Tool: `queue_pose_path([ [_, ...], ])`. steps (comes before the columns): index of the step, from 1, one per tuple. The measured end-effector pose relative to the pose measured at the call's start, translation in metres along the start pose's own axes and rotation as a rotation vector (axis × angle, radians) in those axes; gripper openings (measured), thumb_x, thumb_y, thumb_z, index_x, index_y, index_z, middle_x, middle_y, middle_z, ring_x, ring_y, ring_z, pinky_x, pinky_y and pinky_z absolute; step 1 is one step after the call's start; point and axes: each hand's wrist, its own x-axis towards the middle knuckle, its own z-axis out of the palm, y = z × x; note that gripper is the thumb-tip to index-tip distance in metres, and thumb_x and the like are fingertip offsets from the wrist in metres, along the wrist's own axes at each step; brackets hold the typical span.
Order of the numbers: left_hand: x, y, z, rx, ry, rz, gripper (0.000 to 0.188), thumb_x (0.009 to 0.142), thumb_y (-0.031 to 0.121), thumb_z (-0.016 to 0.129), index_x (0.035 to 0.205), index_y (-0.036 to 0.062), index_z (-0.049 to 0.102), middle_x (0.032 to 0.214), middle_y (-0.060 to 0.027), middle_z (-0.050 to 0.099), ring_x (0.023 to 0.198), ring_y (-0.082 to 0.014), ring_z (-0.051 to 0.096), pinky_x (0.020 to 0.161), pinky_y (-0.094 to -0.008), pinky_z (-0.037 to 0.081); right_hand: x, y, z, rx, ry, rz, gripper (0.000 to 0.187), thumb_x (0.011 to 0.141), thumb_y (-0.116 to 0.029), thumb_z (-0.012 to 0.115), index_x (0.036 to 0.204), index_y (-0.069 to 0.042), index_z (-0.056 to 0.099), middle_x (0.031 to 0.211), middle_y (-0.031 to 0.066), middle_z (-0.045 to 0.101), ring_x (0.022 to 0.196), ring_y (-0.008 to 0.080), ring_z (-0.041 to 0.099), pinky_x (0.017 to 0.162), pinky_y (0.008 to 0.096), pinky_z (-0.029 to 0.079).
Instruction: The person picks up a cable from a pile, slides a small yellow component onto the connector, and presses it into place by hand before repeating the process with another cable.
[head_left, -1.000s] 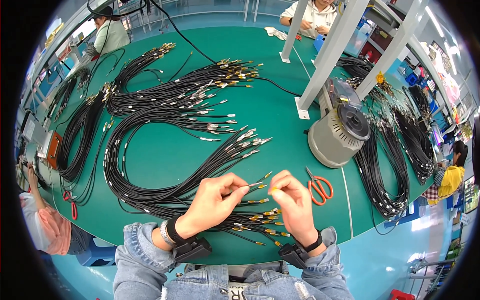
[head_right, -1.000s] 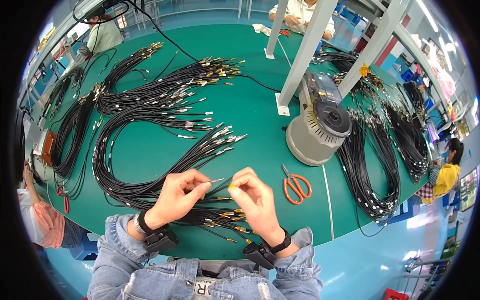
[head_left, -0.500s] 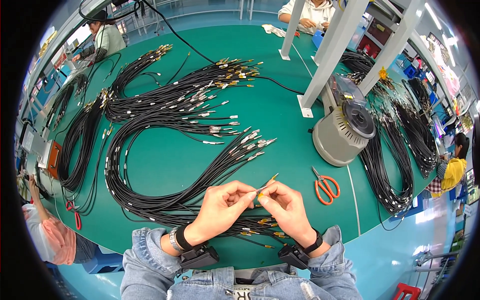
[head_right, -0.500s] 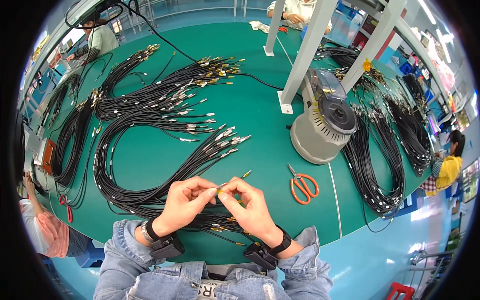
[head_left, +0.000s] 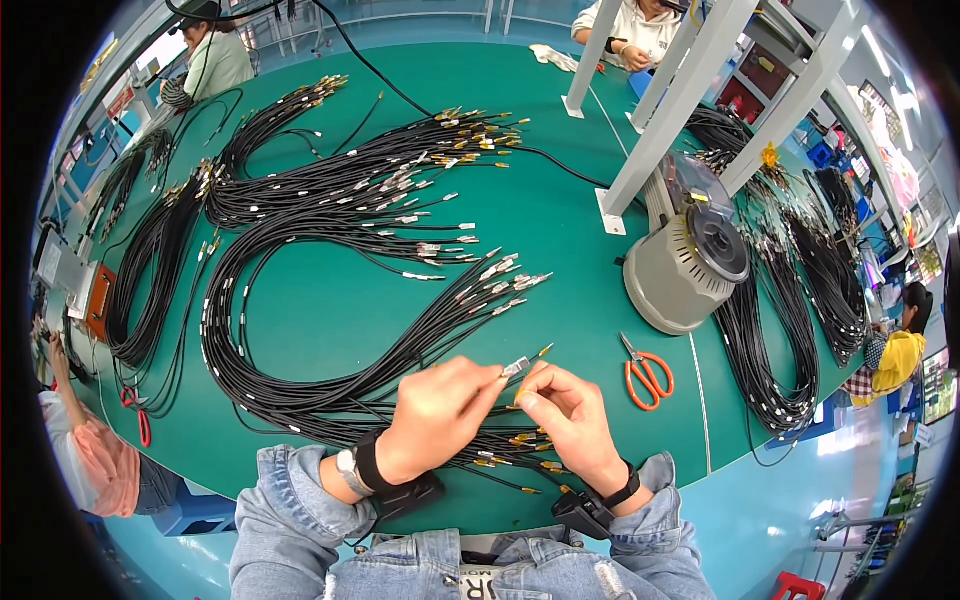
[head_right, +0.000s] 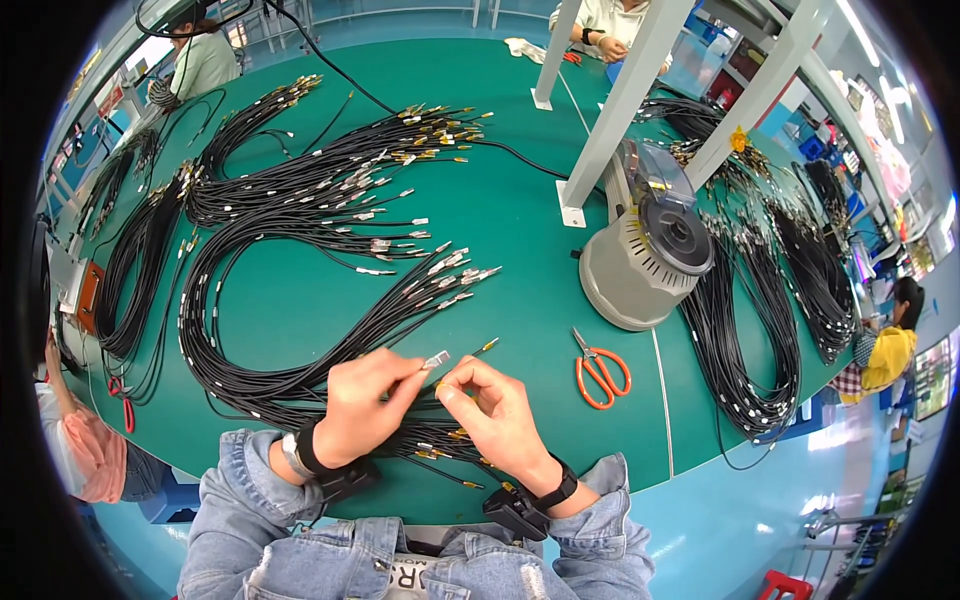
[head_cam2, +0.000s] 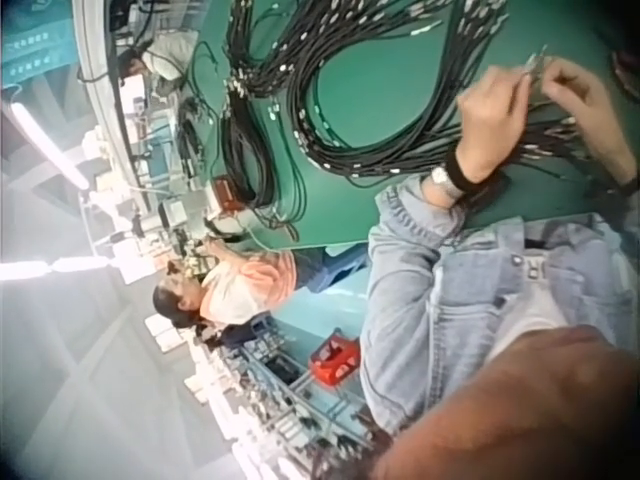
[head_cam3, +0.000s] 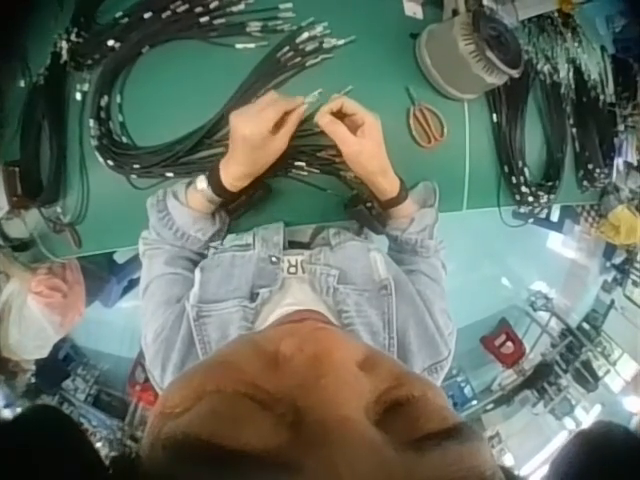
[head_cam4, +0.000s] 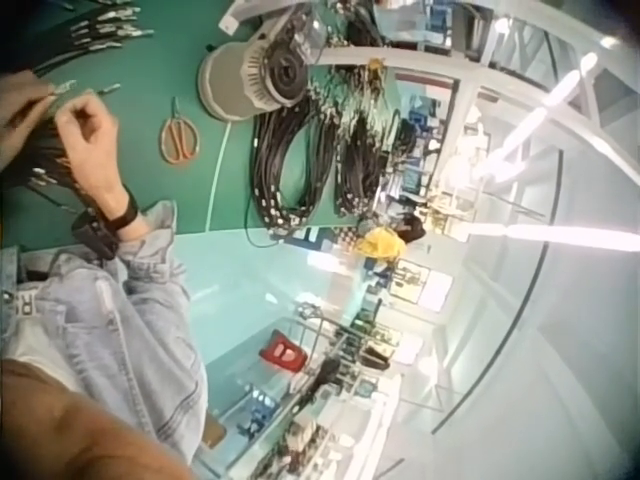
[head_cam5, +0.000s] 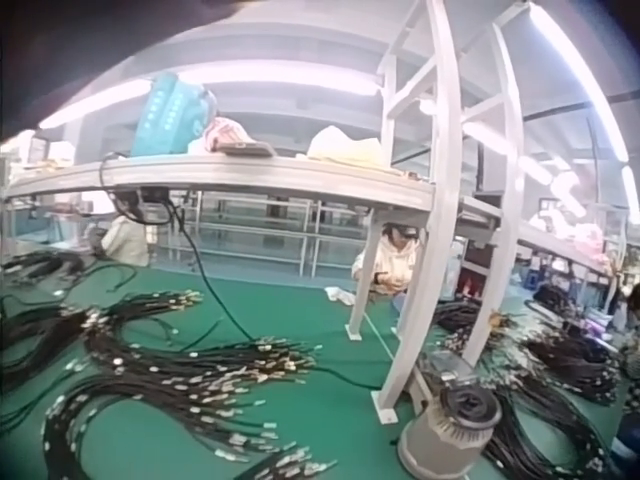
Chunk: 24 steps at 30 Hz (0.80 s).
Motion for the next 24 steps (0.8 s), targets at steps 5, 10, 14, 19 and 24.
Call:
queue_pose_path([
  [5, -0.0008, 0.001, 0.001, 0.44, 0.131, 0.444, 0.02, 0.066, 0.0, 0.07, 0.084, 0.0034, 0.062, 0.061, -0.0029, 0.053, 0.045, -0.014, 0.049, 0.038, -0.0251, 0.036, 0.0008, 0.0001, 0.0022, 0.02, 0.059, 0.042, 0.006, 0.084, -0.006, 0.057, 0.082, 0.0, 0.055, 0.086, 0.0004, 0.052, 0.077, 0.0077, 0.048, 0.072, 0.0216, 0.04],
  [10, -0.0026, -0.0006, 0.0038, 0.461, 0.081, 0.454, 0.022, 0.064, -0.002, 0.07, 0.084, 0.0033, 0.062, 0.062, -0.0028, 0.054, 0.046, -0.0148, 0.05, 0.038, -0.0258, 0.036, 0.0011, 0.0027, 0.0012, 0.053, 0.078, 0.109, 0.006, 0.083, -0.006, 0.058, 0.081, 0.0, 0.056, 0.086, -0.0006, 0.054, 0.078, 0.0067, 0.05, 0.072, 0.0207, 0.041],
  [14, -0.0023, -0.0039, 0.0037, 0.485, 0.084, 0.502, 0.02, 0.067, 0.004, 0.07, 0.086, 0.0036, 0.062, 0.063, -0.0012, 0.051, 0.044, -0.013, 0.05, 0.037, -0.025, 0.038, 0.0009, 0.0032, 0.0003, 0.08, 0.092, 0.134, 0.007, 0.083, -0.007, 0.058, 0.081, 0.0, 0.057, 0.085, -0.0006, 0.055, 0.078, 0.0067, 0.051, 0.072, 0.0206, 0.041],
  [19, -0.0023, -0.0042, 0.0045, 0.486, 0.087, 0.512, 0.021, 0.067, 0.004, 0.07, 0.086, 0.0036, 0.062, 0.063, -0.001, 0.051, 0.044, -0.0128, 0.05, 0.037, -0.0247, 0.038, 0.0017, 0.0017, -0.0008, 0.098, 0.097, 0.142, 0.007, 0.083, -0.007, 0.058, 0.08, -0.001, 0.057, 0.084, -0.0006, 0.055, 0.078, 0.0068, 0.051, 0.071, 0.0207, 0.041],
  [24, -0.0037, -0.0044, 0.005, 0.493, 0.087, 0.521, 0.024, 0.065, 0.003, 0.07, 0.088, 0.0044, 0.061, 0.064, -0.0006, 0.052, 0.045, -0.0125, 0.05, 0.038, -0.0247, 0.036, 0.0021, 0.0029, -0.0014, 0.089, 0.101, 0.137, 0.007, 0.083, -0.007, 0.059, 0.079, -0.001, 0.057, 0.083, -0.0007, 0.055, 0.078, 0.0069, 0.051, 0.071, 0.0209, 0.041],
])
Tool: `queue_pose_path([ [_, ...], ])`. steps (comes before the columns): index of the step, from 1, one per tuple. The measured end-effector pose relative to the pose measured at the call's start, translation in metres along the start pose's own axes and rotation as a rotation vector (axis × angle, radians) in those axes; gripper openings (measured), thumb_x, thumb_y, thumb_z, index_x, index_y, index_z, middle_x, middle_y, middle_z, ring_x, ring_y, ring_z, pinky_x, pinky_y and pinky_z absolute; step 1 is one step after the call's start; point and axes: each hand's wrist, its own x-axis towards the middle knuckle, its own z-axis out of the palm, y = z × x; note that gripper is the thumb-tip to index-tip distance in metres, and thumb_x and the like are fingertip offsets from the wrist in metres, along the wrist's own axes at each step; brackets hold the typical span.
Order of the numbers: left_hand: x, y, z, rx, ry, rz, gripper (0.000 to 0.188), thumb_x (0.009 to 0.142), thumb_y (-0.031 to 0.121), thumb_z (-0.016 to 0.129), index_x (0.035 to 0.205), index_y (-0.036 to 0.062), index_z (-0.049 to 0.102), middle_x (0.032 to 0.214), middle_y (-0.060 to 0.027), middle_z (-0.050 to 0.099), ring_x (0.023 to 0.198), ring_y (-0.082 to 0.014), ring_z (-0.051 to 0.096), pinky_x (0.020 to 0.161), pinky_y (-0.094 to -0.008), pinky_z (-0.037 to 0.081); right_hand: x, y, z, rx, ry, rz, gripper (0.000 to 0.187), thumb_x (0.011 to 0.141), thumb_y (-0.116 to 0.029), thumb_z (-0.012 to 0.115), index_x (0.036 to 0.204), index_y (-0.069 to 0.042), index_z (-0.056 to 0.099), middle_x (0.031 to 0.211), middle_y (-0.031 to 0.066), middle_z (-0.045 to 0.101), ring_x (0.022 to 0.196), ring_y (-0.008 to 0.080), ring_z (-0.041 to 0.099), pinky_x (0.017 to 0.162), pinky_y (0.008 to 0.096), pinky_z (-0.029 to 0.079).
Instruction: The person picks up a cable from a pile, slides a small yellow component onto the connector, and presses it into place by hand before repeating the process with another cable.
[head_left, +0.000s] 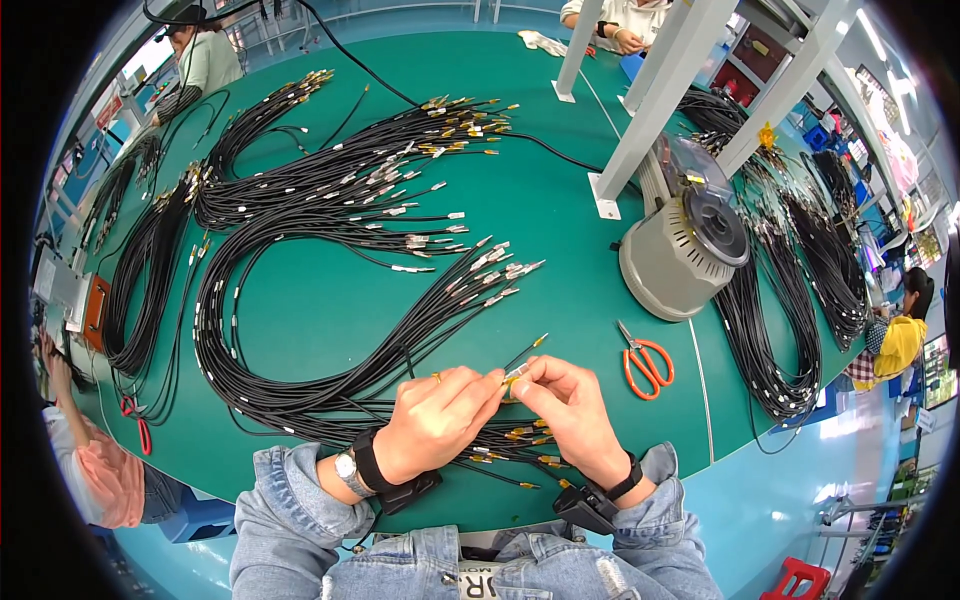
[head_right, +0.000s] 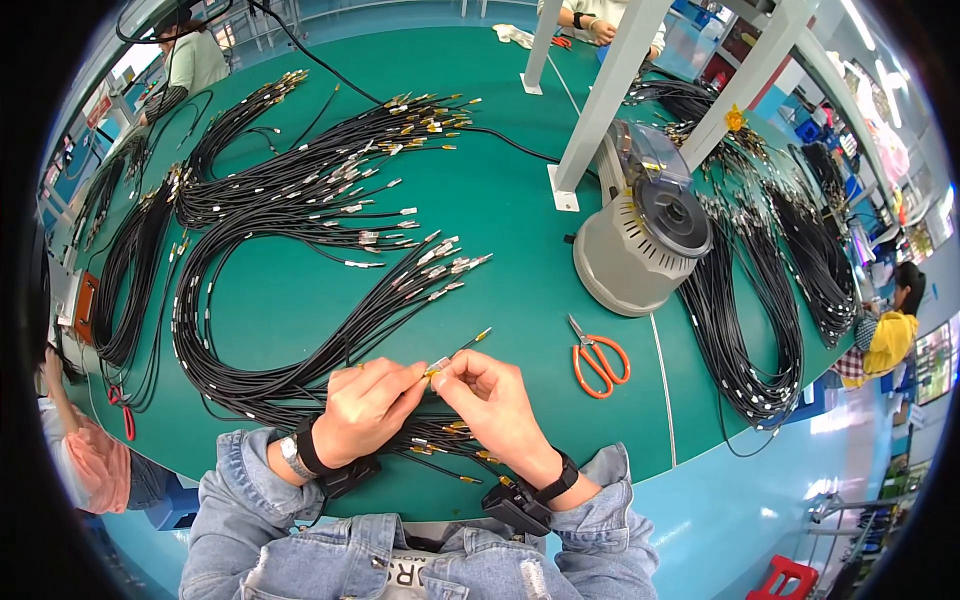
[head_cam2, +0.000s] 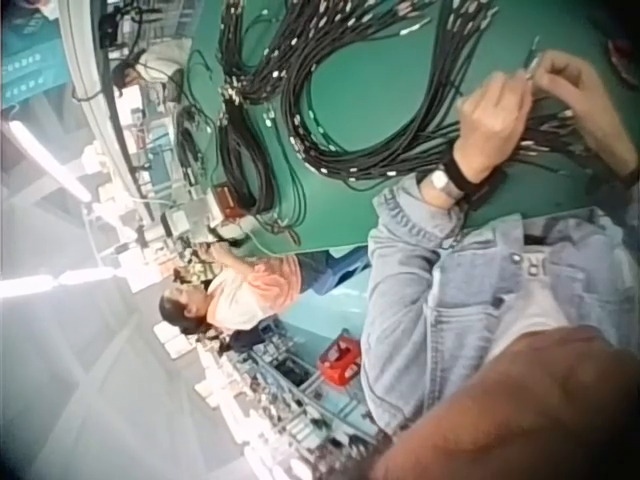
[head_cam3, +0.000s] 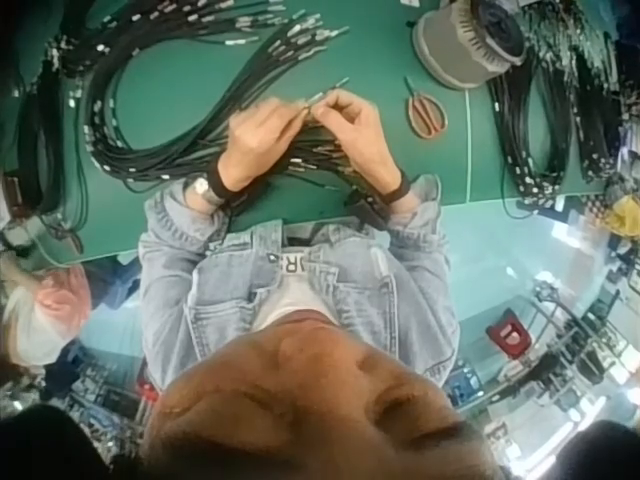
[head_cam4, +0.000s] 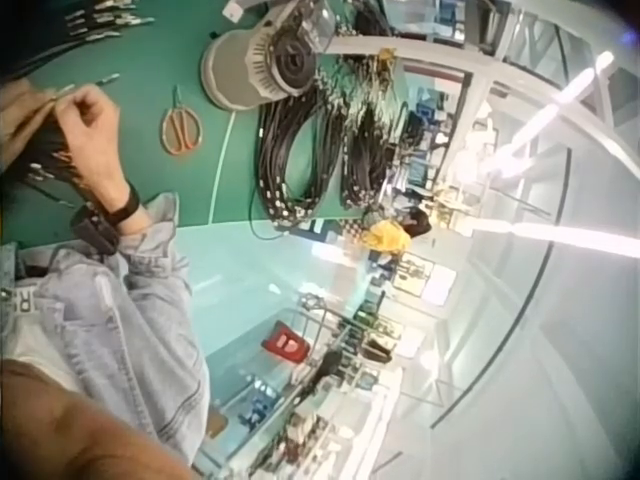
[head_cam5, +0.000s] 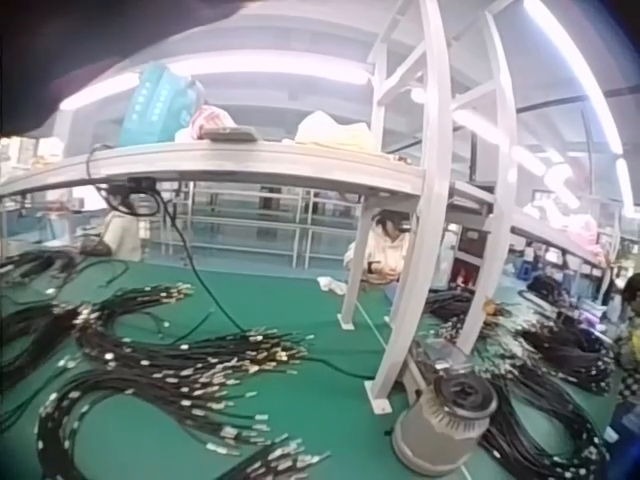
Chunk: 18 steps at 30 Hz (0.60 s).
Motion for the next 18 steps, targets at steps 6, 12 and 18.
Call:
queue_pose_path([
  [6, -0.0009, -0.0001, -0.0005, 0.035, -0.009, 0.029, 0.033, 0.062, 0.001, 0.073, 0.091, 0.006, 0.06, 0.065, 0.0008, 0.054, 0.048, -0.012, 0.051, 0.039, -0.0252, 0.033, -0.0004, -0.0005, -0.0001, 0.005, -0.003, 0.005, 0.007, 0.083, -0.007, 0.059, 0.079, -0.001, 0.057, 0.083, -0.0004, 0.056, 0.078, 0.007, 0.052, 0.071, 0.0211, 0.041],
  [12, -0.0005, 0.0013, -0.0024, 0.075, -0.026, 0.046, 0.032, 0.061, 0.002, 0.073, 0.09, 0.0059, 0.061, 0.065, 0.0016, 0.053, 0.047, -0.0115, 0.05, 0.039, -0.025, 0.032, -0.0005, -0.0012, -0.0007, 0.006, -0.002, 0.016, 0.007, 0.083, -0.007, 0.059, 0.079, -0.001, 0.056, 0.082, -0.0001, 0.057, 0.077, 0.0068, 0.052, 0.071, 0.0211, 0.042],
  [18, 0.0, 0.0019, -0.0028, 0.085, -0.027, 0.062, 0.03, 0.061, 0.002, 0.073, 0.089, 0.0057, 0.061, 0.064, 0.0019, 0.052, 0.047, -0.0112, 0.049, 0.039, -0.025, 0.032, -0.0003, -0.0011, -0.0006, 0.019, 0.0, 0.021, 0.007, 0.084, -0.007, 0.058, 0.079, -0.001, 0.056, 0.081, -0.0002, 0.057, 0.077, 0.0062, 0.052, 0.071, 0.0208, 0.042],
])
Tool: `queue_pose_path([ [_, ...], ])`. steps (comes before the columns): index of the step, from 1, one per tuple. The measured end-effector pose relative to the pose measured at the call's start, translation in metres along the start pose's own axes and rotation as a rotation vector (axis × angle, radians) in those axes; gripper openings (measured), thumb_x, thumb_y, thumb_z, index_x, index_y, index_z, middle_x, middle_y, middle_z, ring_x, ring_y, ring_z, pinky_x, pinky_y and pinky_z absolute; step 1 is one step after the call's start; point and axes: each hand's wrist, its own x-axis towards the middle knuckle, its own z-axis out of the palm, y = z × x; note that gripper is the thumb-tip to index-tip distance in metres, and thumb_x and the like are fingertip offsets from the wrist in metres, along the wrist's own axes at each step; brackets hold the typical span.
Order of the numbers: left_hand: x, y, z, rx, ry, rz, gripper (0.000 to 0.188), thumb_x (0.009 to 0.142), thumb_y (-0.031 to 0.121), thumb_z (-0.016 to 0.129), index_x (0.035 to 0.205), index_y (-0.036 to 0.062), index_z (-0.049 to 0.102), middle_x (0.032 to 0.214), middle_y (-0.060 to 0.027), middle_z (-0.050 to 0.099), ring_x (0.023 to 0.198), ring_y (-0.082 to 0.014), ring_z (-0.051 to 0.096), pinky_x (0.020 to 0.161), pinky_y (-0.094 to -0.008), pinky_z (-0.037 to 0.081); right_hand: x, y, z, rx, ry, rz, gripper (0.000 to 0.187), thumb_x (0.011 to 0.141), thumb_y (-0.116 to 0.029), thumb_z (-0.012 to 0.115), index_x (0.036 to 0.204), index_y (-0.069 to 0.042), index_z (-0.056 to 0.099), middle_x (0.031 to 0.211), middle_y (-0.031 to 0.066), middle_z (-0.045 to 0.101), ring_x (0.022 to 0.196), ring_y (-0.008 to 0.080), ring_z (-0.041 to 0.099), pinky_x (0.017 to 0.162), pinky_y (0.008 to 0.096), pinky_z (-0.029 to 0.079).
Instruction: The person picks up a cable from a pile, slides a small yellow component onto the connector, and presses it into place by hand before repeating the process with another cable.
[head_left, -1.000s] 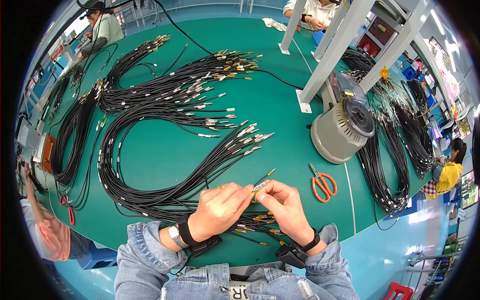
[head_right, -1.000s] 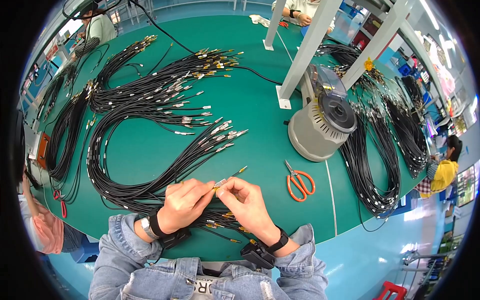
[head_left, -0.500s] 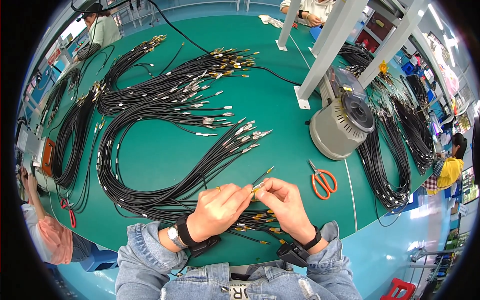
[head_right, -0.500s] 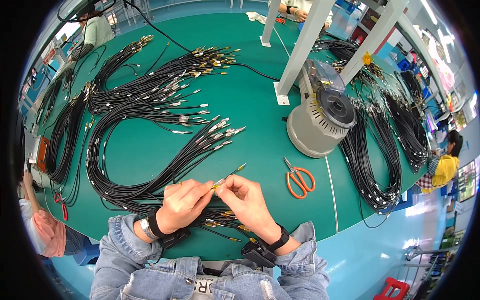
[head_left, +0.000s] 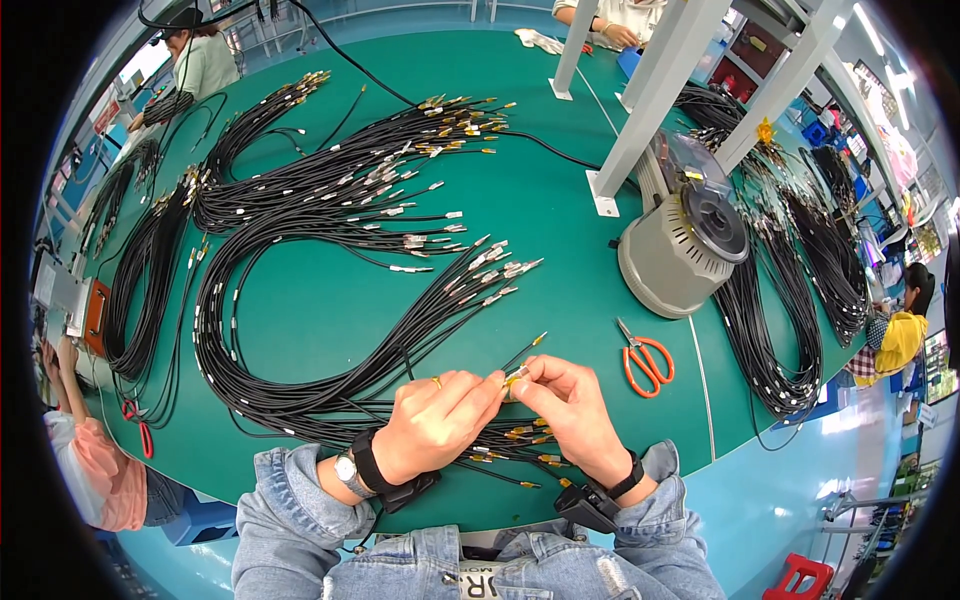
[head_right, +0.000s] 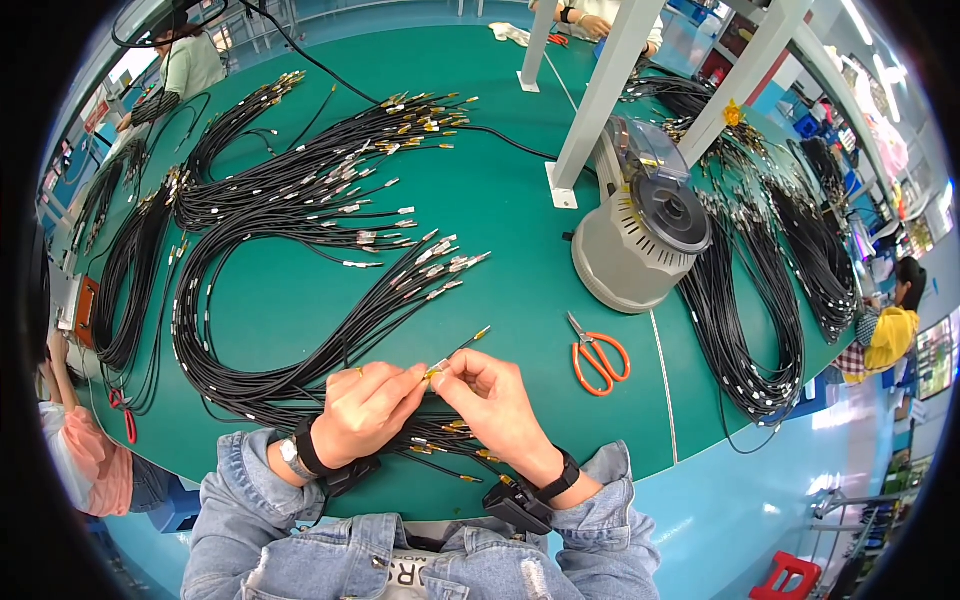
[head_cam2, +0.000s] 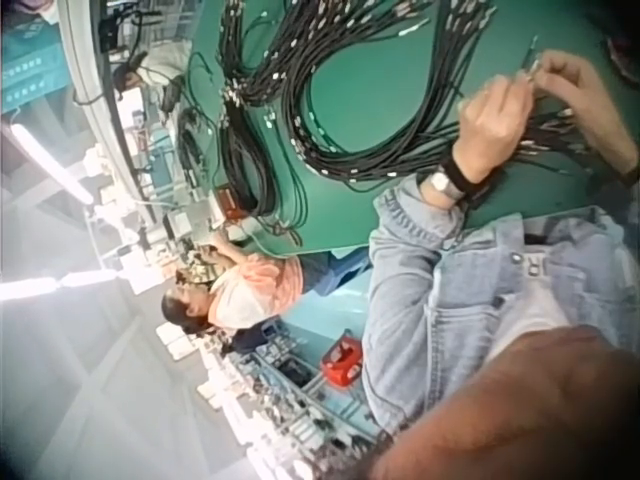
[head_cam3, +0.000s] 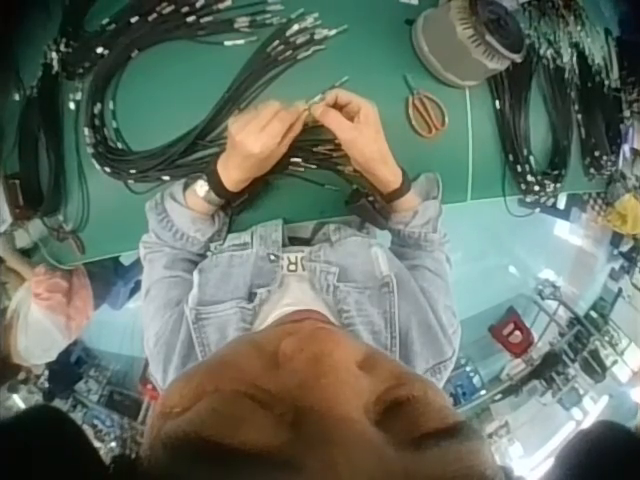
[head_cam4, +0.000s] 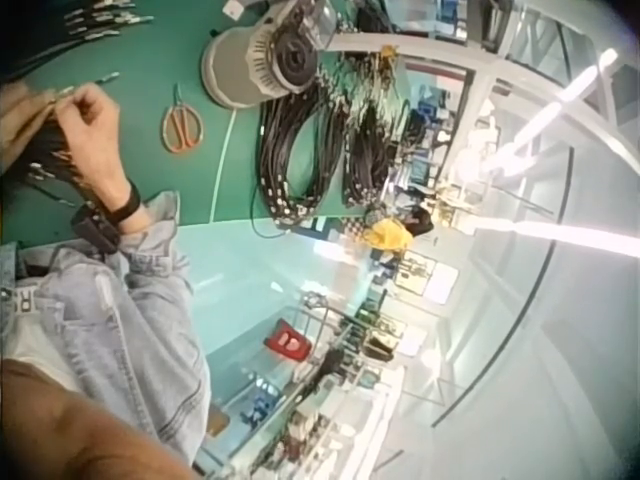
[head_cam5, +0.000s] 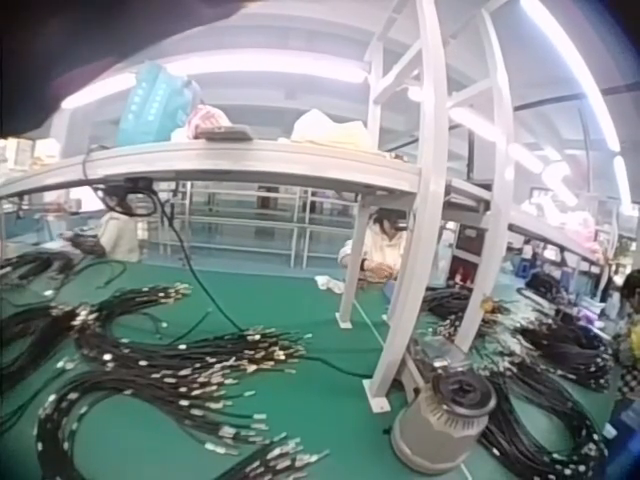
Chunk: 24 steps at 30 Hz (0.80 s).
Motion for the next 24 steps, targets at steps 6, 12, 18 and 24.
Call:
queue_pose_path([
  [6, -0.0024, -0.0016, 0.0024, 0.014, 0.004, 0.037, 0.031, 0.062, 0.002, 0.073, 0.09, 0.0052, 0.061, 0.064, 0.0019, 0.051, 0.046, -0.0106, 0.048, 0.038, -0.0249, 0.031, -0.0004, -0.0008, 0.0011, 0.014, -0.001, 0.0, 0.007, 0.084, -0.007, 0.058, 0.08, -0.001, 0.056, 0.08, -0.0006, 0.057, 0.075, 0.0056, 0.051, 0.069, 0.0202, 0.041],
  [12, -0.0035, -0.0022, 0.0017, -0.019, 0.007, 0.091, 0.034, 0.063, -0.001, 0.071, 0.094, 0.0039, 0.06, 0.06, 0.0018, 0.049, 0.045, -0.0104, 0.047, 0.037, -0.0247, 0.031, -0.0005, -0.0016, -0.003, -0.022, -0.033, 0.028, 0.008, 0.084, -0.008, 0.057, 0.081, -0.001, 0.057, 0.079, -0.0012, 0.057, 0.074, 0.0052, 0.05, 0.068, 0.0206, 0.04],
  [18, 0.0009, -0.0045, -0.0025, 0.026, 0.007, 0.108, 0.039, 0.062, -0.004, 0.069, 0.099, 0.0029, 0.06, 0.058, 0.0014, 0.05, 0.044, -0.0108, 0.047, 0.038, -0.0239, 0.032, -0.0009, -0.0043, -0.0008, -0.031, -0.054, 0.015, 0.012, 0.088, -0.011, 0.054, 0.087, 0.001, 0.058, 0.079, -0.001, 0.057, 0.073, 0.0045, 0.05, 0.067, 0.0199, 0.041],
  [24, 0.0059, -0.0083, -0.0066, 0.032, 0.123, 0.064, 0.041, 0.061, -0.006, 0.068, 0.101, 0.0022, 0.06, 0.059, 0.0004, 0.052, 0.044, -0.0112, 0.048, 0.039, -0.0233, 0.034, 0.001, -0.01, -0.0059, 0.173, -0.119, 0.092, 0.013, 0.086, -0.007, 0.053, 0.094, 0.002, 0.057, 0.076, 0.0011, 0.055, 0.07, 0.0092, 0.048, 0.064, 0.0222, 0.04],
])
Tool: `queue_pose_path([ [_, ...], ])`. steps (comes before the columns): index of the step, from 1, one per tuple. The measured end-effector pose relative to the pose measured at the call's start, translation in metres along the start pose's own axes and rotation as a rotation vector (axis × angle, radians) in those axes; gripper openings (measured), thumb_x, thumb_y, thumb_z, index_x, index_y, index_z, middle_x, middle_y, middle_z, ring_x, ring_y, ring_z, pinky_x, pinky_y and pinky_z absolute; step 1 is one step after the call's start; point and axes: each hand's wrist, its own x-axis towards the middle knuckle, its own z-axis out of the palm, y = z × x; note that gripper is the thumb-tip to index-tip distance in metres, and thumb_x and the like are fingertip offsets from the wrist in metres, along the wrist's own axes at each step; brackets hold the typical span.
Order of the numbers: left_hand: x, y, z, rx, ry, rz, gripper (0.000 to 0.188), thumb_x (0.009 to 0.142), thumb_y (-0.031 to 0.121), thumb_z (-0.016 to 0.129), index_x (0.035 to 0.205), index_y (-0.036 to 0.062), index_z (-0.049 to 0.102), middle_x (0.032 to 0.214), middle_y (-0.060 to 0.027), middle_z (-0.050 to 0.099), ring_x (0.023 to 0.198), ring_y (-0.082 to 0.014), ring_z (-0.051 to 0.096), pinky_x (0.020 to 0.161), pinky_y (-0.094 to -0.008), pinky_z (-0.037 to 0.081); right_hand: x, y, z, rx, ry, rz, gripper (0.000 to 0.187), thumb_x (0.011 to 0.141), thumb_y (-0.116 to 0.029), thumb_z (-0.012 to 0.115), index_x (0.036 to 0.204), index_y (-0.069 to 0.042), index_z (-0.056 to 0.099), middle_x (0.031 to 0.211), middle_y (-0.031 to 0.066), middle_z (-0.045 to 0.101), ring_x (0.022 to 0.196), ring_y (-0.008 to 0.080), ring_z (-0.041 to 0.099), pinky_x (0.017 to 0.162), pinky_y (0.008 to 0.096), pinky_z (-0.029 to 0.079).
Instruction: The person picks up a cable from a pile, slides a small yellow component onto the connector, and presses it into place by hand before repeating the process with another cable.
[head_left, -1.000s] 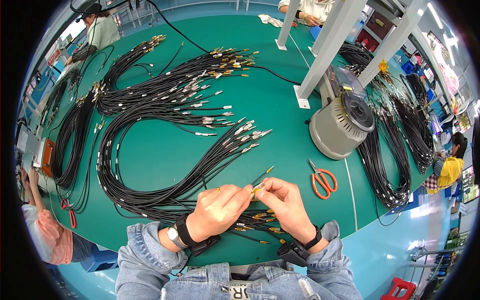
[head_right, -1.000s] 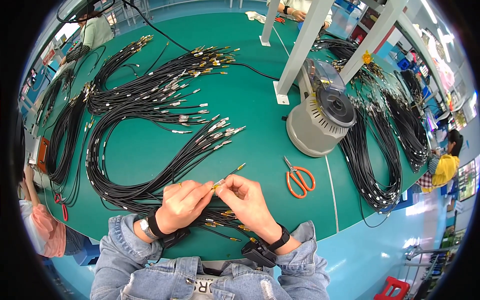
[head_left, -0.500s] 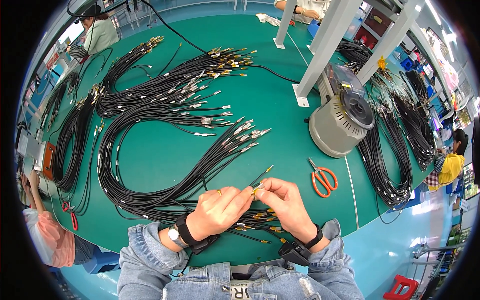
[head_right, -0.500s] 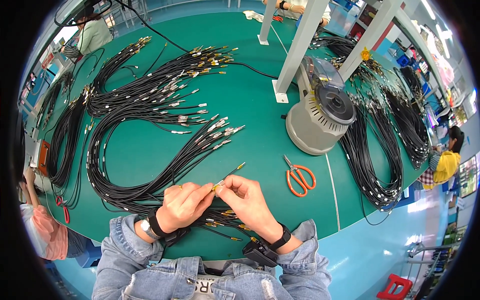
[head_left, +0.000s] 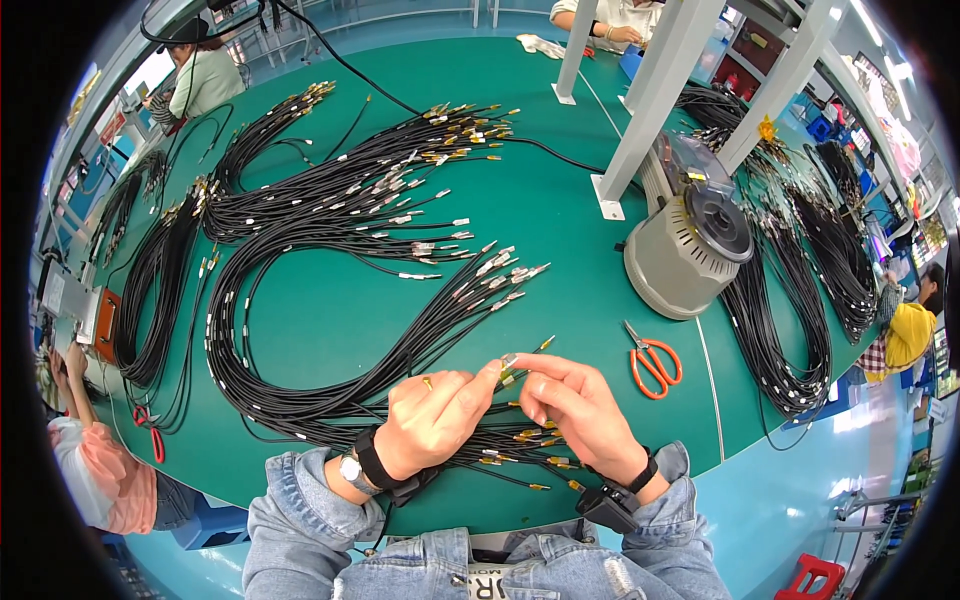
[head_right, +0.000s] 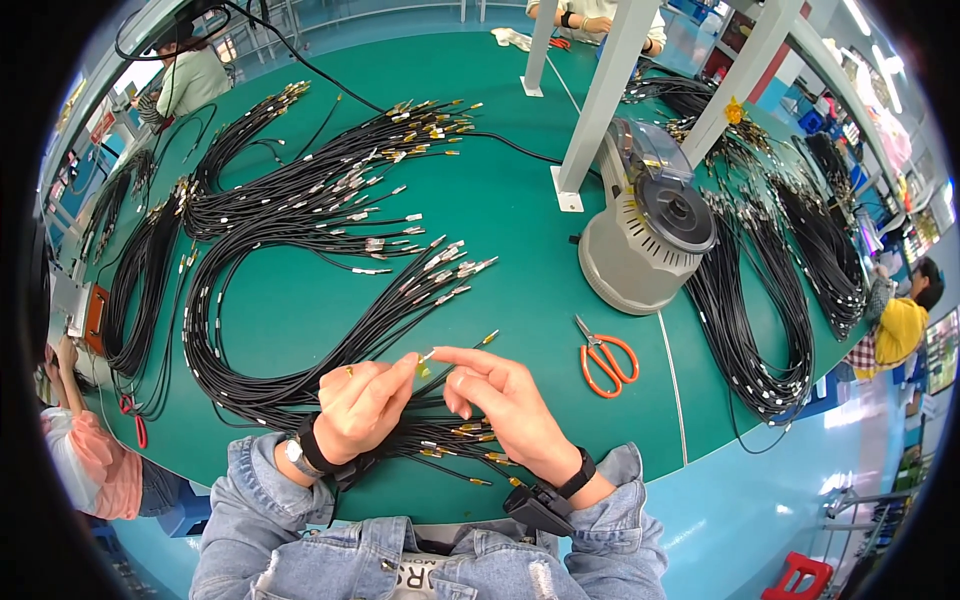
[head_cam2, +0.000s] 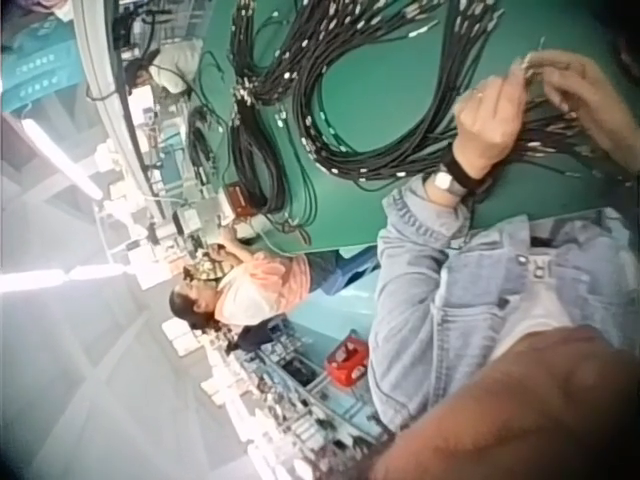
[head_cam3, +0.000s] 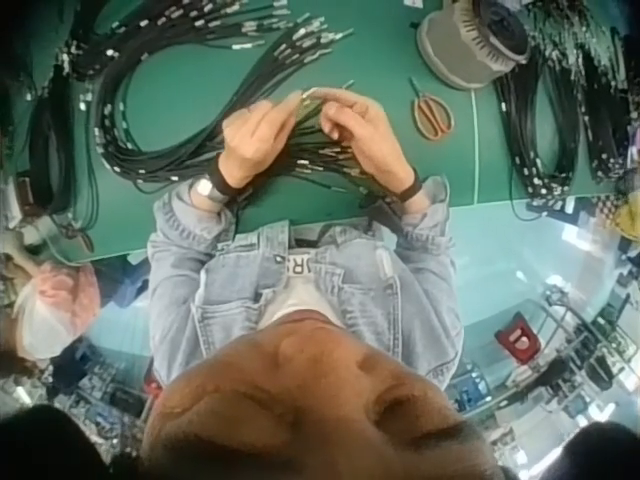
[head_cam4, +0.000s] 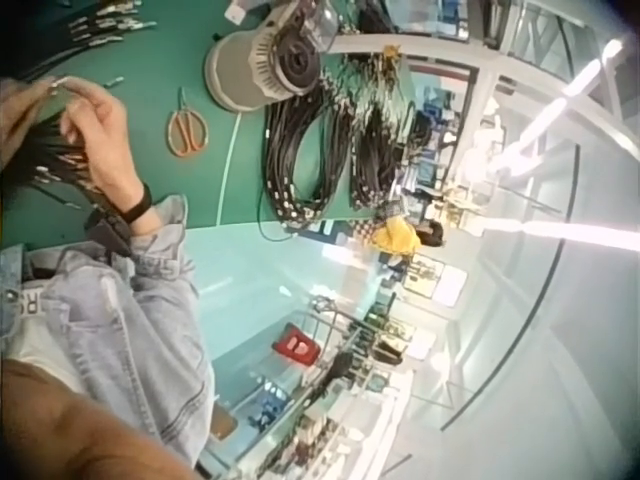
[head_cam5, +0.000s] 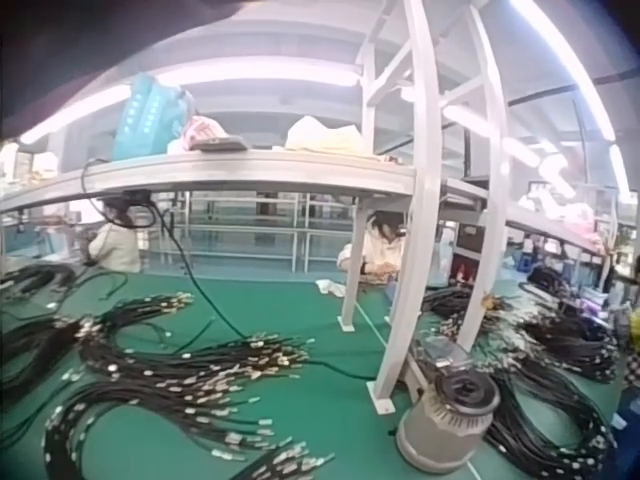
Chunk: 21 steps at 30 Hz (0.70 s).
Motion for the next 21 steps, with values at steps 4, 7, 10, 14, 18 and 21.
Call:
queue_pose_path([
  [4, 0.0, -0.001, -0.002, 0.0, -0.019, 0.001, 0.041, 0.061, -0.007, 0.068, 0.1, 0.0023, 0.06, 0.059, 0.0004, 0.052, 0.045, -0.0112, 0.049, 0.039, -0.0235, 0.035, 0.001, 0.005, 0.005, 0.053, -0.028, -0.02, 0.015, 0.086, -0.008, 0.053, 0.098, 0.001, 0.056, 0.08, 0.0014, 0.054, 0.069, 0.009, 0.046, 0.064, 0.0222, 0.039],
  [7, 0.0, 0.001, -0.001, -0.005, -0.036, 0.012, 0.04, 0.061, -0.007, 0.068, 0.1, 0.0024, 0.061, 0.06, 0.0005, 0.053, 0.045, -0.0112, 0.049, 0.039, -0.0235, 0.035, 0.0, 0.01, 0.006, 0.031, -0.008, -0.053, 0.014, 0.086, -0.008, 0.054, 0.097, 0.001, 0.056, 0.082, 0.0012, 0.054, 0.069, 0.0086, 0.046, 0.063, 0.022, 0.039],
  [10, -0.002, 0.002, 0.0, -0.013, -0.049, 0.021, 0.04, 0.061, -0.007, 0.068, 0.099, 0.0027, 0.061, 0.06, 0.0006, 0.053, 0.045, -0.0112, 0.049, 0.039, -0.0235, 0.035, 0.0, 0.012, 0.006, -0.027, 0.033, -0.081, 0.011, 0.085, -0.008, 0.057, 0.093, 0.0, 0.056, 0.085, 0.0009, 0.053, 0.071, 0.0083, 0.046, 0.064, 0.0216, 0.039],
  [14, -0.003, 0.002, 0.001, -0.03, -0.052, 0.023, 0.04, 0.061, -0.007, 0.068, 0.099, 0.0032, 0.061, 0.059, 0.0007, 0.053, 0.045, -0.0112, 0.049, 0.039, -0.0234, 0.035, -0.001, 0.011, 0.007, -0.012, 0.075, -0.094, 0.009, 0.083, -0.007, 0.06, 0.088, 0.0, 0.057, 0.086, 0.0004, 0.054, 0.072, 0.0075, 0.047, 0.064, 0.0209, 0.039],
  [18, -0.004, 0.003, 0.002, -0.046, -0.049, 0.002, 0.04, 0.06, -0.007, 0.068, 0.099, 0.0037, 0.061, 0.059, 0.0008, 0.053, 0.045, -0.0111, 0.049, 0.039, -0.0233, 0.035, -0.001, 0.01, 0.008, -0.033, 0.056, -0.157, 0.008, 0.083, -0.006, 0.061, 0.085, 0.001, 0.058, 0.087, 0.0008, 0.054, 0.075, 0.007, 0.049, 0.067, 0.0209, 0.04],
  [21, -0.003, 0.004, 0.001, -0.055, -0.062, -0.02, 0.04, 0.06, -0.007, 0.068, 0.098, 0.004, 0.061, 0.059, 0.0008, 0.053, 0.045, -0.0109, 0.049, 0.039, -0.0232, 0.035, -0.002, 0.01, 0.008, -0.125, 0.069, -0.18, 0.009, 0.083, -0.006, 0.061, 0.086, 0.001, 0.058, 0.088, 0.001, 0.054, 0.077, 0.0068, 0.05, 0.071, 0.0207, 0.041],
])
